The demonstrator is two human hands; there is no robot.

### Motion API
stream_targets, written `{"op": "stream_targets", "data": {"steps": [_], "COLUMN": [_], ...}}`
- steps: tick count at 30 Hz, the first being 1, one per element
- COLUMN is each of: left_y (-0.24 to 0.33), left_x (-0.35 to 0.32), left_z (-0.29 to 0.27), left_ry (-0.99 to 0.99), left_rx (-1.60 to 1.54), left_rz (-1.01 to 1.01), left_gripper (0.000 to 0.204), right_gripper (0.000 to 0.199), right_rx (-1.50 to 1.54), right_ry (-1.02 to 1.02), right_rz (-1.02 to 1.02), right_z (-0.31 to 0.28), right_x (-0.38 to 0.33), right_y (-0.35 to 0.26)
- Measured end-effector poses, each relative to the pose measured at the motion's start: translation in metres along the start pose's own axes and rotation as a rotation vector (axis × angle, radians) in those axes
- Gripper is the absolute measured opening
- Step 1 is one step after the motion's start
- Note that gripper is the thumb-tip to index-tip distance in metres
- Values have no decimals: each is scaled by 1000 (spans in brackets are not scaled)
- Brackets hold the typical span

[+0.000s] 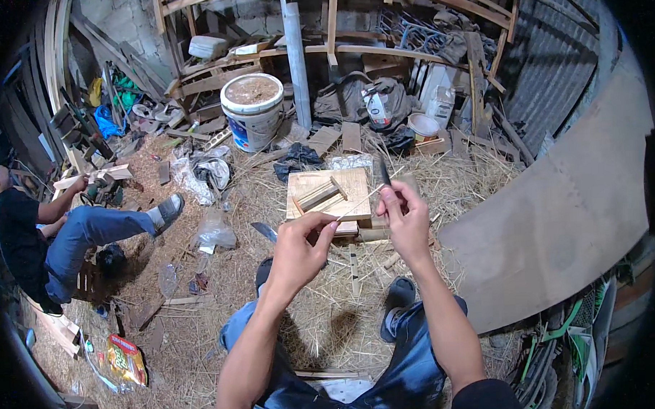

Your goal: The person uses a knife to carve the tips of wooden sticks and then inserts them one by one into pre-drilled holes in a wooden base to build a small cage structure.

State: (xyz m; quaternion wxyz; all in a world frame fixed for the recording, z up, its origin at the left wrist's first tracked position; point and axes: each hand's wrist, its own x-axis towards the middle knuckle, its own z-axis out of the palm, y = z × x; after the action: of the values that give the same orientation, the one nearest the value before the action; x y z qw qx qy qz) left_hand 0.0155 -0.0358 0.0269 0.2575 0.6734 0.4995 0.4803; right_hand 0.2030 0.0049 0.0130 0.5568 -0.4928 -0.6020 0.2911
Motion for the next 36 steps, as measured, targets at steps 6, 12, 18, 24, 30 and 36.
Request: {"op": "stream_targets", "data": {"steps": [6, 12, 18, 24, 30, 36], "left_y": [-6, -3, -10, -2, -9, -10], "left_x": [1, 0, 0, 2, 3, 4], "left_z": [5, 1, -2, -4, -6, -4], "left_ry": [8, -26, -31, -62, -96, -136], "left_rx": [32, -18, -22, -44, -26, -97], "left_rz": [76, 9, -44, -94, -92, -157], "left_gripper": [13, 14, 16, 18, 20, 22], "right_gripper": [26, 32, 30, 33, 34, 34], "right_rx": [-16, 0, 102, 108, 120, 131], "right_ry": [1, -106, -134, 36, -8, -42], "right_rz": [-18, 28, 58, 25, 15, 27], "right_z": [15, 19, 26, 25, 24, 22], "right_x": [-7, -9, -13, -11, -11, -11], "right_y": [1, 12, 10, 10, 11, 6]}}
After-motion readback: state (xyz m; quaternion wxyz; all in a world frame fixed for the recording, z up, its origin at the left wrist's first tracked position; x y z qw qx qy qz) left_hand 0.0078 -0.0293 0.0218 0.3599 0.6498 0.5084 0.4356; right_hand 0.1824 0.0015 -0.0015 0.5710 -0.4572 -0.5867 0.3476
